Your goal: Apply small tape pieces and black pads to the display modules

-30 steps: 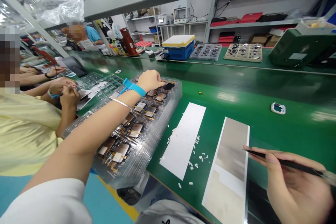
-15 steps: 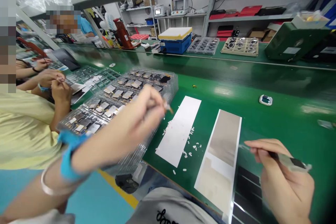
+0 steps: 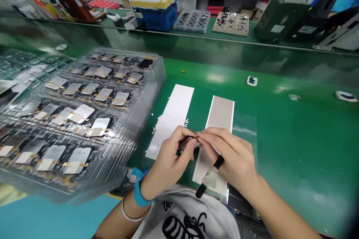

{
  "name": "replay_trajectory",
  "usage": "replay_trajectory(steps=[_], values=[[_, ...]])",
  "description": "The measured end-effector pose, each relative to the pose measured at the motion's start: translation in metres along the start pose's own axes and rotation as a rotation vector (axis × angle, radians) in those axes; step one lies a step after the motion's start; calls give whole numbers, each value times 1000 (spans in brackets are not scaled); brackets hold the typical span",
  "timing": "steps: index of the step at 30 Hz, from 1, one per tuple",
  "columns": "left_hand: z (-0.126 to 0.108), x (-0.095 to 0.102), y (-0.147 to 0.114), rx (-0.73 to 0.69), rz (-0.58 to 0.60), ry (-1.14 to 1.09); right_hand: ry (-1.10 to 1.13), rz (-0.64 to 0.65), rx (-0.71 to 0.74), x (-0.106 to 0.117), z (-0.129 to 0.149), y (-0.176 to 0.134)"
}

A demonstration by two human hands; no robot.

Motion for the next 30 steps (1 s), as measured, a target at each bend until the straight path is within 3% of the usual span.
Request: replay_trajectory(steps=[9,11,14,19,22,26,30], values=[[3,3,7,-73,-11,130,-72,105,-36,-12,-2,-1],[5,2,6,-46,3,56,-1,99,-169,-11,-13,2],[11,0,3,22,30,-123,267,146,-490,-18,-39,4],[17,-2,-1,90,52,-281,767,386,-893,-48,-57,-7],[18,-1,0,111,26,-265,914,419,-928,-53,-51,-10],[16,1,2,95,-6,-218,900,352,-899,-46,-48,-10],[14,0,2,86,21,-207,925,382,-948,-47,-49,-16]])
Point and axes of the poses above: each hand's wrist, its own y-axis towards the middle knuckle, its own x-axis out of the back of the hand, z = x × y, the point moved 6 cm from there along y, towards the middle knuckle, and after that the axes turned 1 degree about y, right-handed, at the moved point
